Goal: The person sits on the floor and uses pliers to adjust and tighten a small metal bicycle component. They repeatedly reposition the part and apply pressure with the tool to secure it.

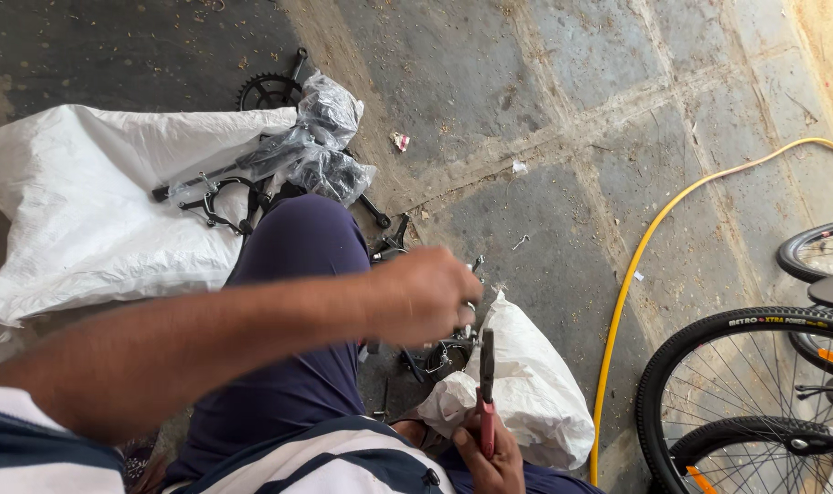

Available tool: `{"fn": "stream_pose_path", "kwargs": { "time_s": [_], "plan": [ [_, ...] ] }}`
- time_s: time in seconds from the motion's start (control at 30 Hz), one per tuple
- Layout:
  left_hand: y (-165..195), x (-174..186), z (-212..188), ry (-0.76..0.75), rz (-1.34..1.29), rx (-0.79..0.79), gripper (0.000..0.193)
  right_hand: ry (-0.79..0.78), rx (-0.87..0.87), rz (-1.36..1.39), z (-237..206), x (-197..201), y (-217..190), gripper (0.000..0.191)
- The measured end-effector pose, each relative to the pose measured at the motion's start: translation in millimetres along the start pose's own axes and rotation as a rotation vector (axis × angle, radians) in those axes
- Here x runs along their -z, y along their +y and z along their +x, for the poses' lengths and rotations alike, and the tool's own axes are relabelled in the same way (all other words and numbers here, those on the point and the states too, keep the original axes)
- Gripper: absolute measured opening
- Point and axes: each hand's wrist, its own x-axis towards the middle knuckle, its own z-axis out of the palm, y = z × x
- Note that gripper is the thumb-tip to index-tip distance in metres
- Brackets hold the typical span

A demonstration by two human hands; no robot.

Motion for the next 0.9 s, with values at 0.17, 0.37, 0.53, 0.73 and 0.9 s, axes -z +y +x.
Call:
{"fn": "stream_pose_path", "kwargs": {
  "time_s": [0.17,0.37,0.53,0.73,0.9],
  "plan": [
    [23.7,-40.6,-22.9,0.092,0.263,-0.238,0.018,-0.035,-0.561,0.573,-2.1,-2.1,10.0,0.018],
    [2.8,-12.3,-3.0,0.012,-0.018,-0.029,0.021,0.002,-0.217,0.196,-1.9,0.5,-3.3,0.025],
    [1.2,7.5,-2.0,-0.005,-0.052,-0.056,0.023,0.014,0.356,-0.108,-2.3,-4.9,-0.8,0.016],
    [14.6,-28.5,-18.9,0.055,0.162,-0.12,0.022,-0.015,-0.319,0.295,-7.8,-5.1,12.2,0.024],
    [6.8,-28.2,-12.4,0.142,0.105,-0.168,0.017,-0.053,-0.17,0.367,-11.8,-2.6,9.8,0.026]
  ]
}}
